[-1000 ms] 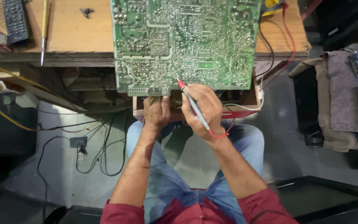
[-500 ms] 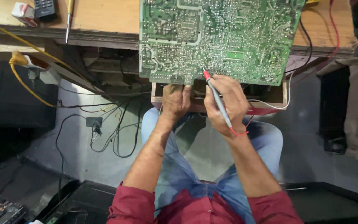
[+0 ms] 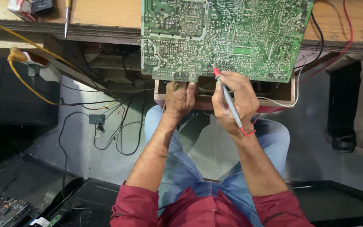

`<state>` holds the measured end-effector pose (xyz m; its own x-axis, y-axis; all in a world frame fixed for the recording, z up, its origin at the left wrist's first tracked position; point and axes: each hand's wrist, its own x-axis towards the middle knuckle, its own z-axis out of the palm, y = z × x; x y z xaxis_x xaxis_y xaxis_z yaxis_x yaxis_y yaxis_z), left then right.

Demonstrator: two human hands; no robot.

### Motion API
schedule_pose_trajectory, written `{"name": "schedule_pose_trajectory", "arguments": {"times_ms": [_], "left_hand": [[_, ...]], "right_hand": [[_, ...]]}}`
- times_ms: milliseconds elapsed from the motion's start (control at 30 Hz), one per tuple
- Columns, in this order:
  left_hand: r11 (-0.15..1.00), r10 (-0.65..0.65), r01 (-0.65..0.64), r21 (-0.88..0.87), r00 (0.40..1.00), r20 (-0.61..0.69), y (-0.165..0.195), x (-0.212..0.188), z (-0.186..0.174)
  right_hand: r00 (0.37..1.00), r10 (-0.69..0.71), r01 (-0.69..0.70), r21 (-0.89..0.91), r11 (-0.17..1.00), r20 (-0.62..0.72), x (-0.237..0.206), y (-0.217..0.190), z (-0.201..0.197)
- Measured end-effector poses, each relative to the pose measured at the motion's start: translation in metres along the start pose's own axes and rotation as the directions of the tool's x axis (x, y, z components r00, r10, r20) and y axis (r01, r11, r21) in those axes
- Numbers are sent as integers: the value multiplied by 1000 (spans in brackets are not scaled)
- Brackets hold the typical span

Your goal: The person sits on the floor in front of a workbench holding a large green circuit board propped against a device. They hold a multimeter probe in one hand and touch its tip to different points across the board's solder side, moving between components while steadying the board with the other hand.

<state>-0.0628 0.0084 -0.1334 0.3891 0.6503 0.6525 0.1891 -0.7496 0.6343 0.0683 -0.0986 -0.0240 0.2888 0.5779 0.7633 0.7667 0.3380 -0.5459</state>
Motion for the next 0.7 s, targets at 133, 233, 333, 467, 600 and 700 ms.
{"name": "schedule_pose_trajectory", "arguments": {"times_ms": [133, 233, 333, 467, 600, 700], "left_hand": [[1000, -17, 17, 1, 1000, 12, 0, 0, 0], [1000, 3, -3, 7, 1000, -7, 1, 0, 0], [1000, -16, 16, 19, 1000, 8, 2, 1, -1], [1000, 7, -7, 13, 1000, -10, 2, 1, -1], [1000, 6, -6, 13, 1000, 5, -2, 0, 0], [999, -34, 34, -7, 999, 20, -3, -1, 1]], "right_hand": [[1000, -20, 20, -15, 1000, -13, 2, 1, 2], [1000, -24, 24, -17, 1000, -4, 2, 1, 1], [1000, -26, 26, -15, 1000, 4, 3, 1, 1], [999, -36, 36, -24, 999, 9, 4, 1, 1], [999, -35, 36, -18, 999, 16, 4, -1, 1], [999, -29, 29, -9, 1000, 22, 4, -2, 1]]}}
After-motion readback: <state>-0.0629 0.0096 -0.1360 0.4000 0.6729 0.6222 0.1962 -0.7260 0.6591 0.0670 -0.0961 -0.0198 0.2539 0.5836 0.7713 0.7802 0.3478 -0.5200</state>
